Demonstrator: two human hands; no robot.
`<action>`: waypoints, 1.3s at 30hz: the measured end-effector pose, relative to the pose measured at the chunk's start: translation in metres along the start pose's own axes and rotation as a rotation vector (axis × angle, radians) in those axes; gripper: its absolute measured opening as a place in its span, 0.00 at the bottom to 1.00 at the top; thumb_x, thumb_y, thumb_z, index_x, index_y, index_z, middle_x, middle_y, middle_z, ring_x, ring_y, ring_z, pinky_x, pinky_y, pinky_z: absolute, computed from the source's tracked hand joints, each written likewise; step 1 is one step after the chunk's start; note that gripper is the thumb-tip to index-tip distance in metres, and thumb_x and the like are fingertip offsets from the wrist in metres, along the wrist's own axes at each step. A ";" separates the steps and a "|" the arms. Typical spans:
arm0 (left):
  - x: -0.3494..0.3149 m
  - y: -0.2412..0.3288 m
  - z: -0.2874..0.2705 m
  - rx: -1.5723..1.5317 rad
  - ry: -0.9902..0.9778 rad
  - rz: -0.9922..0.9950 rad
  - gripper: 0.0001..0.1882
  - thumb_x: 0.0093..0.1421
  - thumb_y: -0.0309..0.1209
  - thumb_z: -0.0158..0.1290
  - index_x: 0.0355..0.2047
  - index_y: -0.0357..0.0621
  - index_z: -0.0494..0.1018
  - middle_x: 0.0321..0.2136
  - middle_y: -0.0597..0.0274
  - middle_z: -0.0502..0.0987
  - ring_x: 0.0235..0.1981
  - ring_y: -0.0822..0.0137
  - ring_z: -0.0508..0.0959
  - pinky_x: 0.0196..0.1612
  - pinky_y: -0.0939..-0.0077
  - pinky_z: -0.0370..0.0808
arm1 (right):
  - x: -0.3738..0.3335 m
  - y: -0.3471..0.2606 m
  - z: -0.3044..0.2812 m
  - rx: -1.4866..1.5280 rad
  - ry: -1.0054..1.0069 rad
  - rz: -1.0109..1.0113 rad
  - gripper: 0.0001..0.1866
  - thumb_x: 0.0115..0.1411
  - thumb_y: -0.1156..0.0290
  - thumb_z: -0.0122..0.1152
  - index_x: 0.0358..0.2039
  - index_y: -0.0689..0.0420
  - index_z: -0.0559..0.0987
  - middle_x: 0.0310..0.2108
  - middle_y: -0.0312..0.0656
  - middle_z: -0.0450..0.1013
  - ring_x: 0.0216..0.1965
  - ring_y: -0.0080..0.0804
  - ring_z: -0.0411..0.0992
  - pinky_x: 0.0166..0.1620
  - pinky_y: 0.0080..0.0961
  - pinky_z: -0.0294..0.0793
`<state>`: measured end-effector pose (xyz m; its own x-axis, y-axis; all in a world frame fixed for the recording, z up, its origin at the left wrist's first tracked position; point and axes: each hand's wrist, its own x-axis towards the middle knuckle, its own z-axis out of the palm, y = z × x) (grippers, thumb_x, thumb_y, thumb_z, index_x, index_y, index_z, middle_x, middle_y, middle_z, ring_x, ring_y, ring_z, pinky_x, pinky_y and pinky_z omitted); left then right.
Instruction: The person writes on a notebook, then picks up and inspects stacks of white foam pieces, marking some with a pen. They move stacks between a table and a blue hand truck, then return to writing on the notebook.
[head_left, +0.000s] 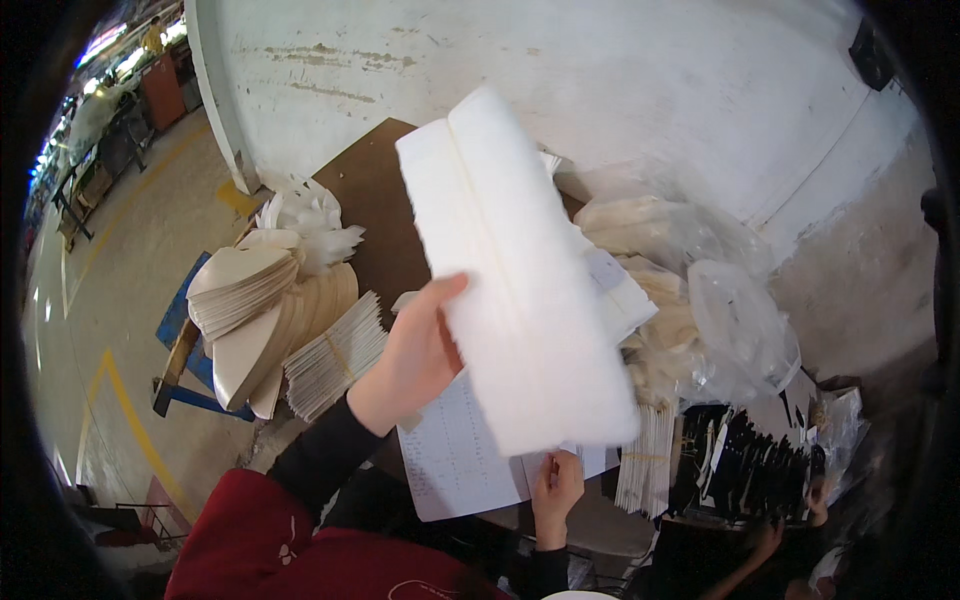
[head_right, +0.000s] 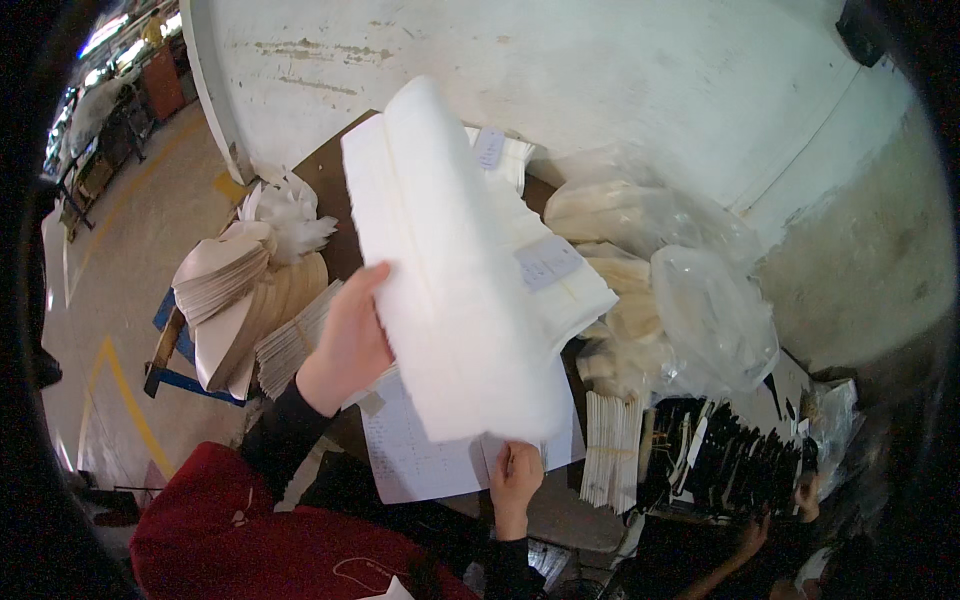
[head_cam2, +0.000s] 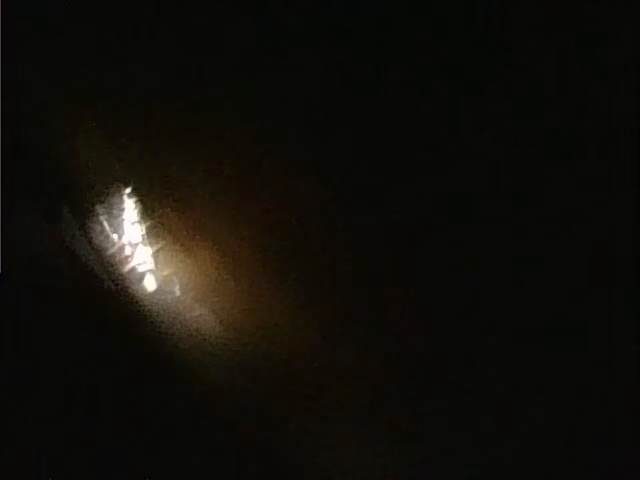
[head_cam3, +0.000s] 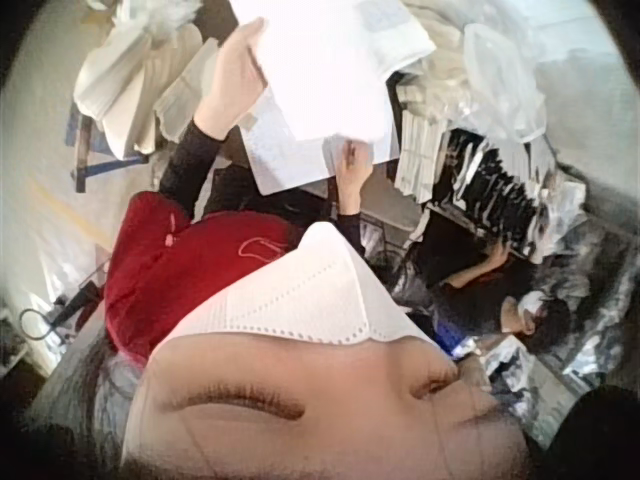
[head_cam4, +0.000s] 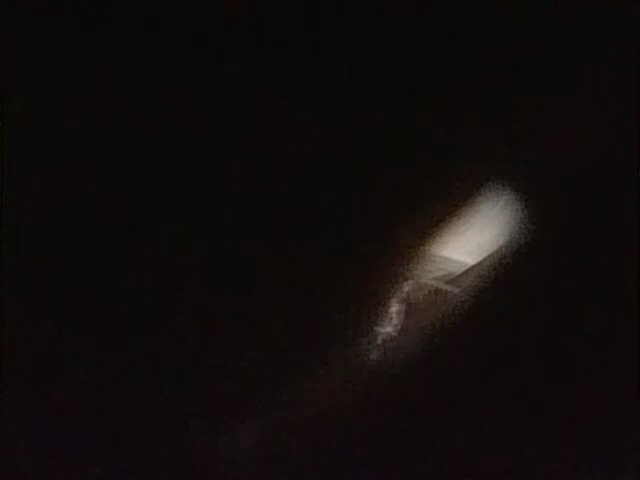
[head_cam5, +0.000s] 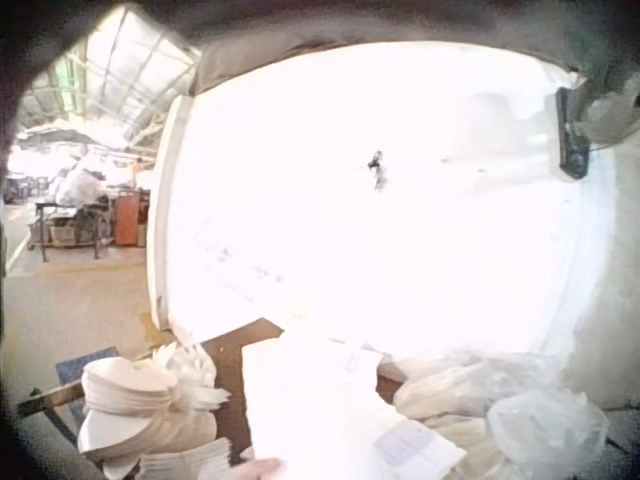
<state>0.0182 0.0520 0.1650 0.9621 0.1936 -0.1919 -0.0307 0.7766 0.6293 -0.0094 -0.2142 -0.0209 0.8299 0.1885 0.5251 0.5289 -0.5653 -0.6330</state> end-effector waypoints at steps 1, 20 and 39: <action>0.009 0.006 0.012 -0.027 -0.030 -0.022 0.31 0.62 0.45 0.50 0.59 0.40 0.61 0.55 0.57 0.70 0.54 0.62 0.72 0.57 0.64 0.67 | 0.001 -0.002 -0.001 0.005 0.000 0.028 0.09 0.53 0.83 0.59 0.36 0.62 0.76 0.28 0.44 0.71 0.25 0.35 0.69 0.29 0.27 0.68; 0.010 0.038 -0.050 -0.061 -0.039 0.185 0.37 0.64 0.54 0.44 0.63 0.40 0.57 0.58 0.52 0.69 0.55 0.57 0.72 0.59 0.60 0.68 | 0.018 -0.003 -0.003 0.186 0.119 0.236 0.17 0.54 0.78 0.64 0.45 0.62 0.73 0.39 0.43 0.70 0.34 0.31 0.67 0.38 0.28 0.68; -0.032 -0.064 -0.080 0.195 0.103 -0.241 0.32 0.61 0.40 0.55 0.60 0.44 0.56 0.51 0.63 0.70 0.48 0.72 0.72 0.51 0.72 0.67 | 0.245 -0.030 -0.028 0.479 -0.193 0.514 0.33 0.59 0.54 0.62 0.60 0.57 0.66 0.50 0.42 0.68 0.51 0.31 0.64 0.58 0.29 0.58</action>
<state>-0.0326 0.0442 0.0702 0.9028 0.0855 -0.4215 0.2563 0.6801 0.6869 0.1732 -0.1737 0.1432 0.9875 0.1571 0.0131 0.0472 -0.2154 -0.9754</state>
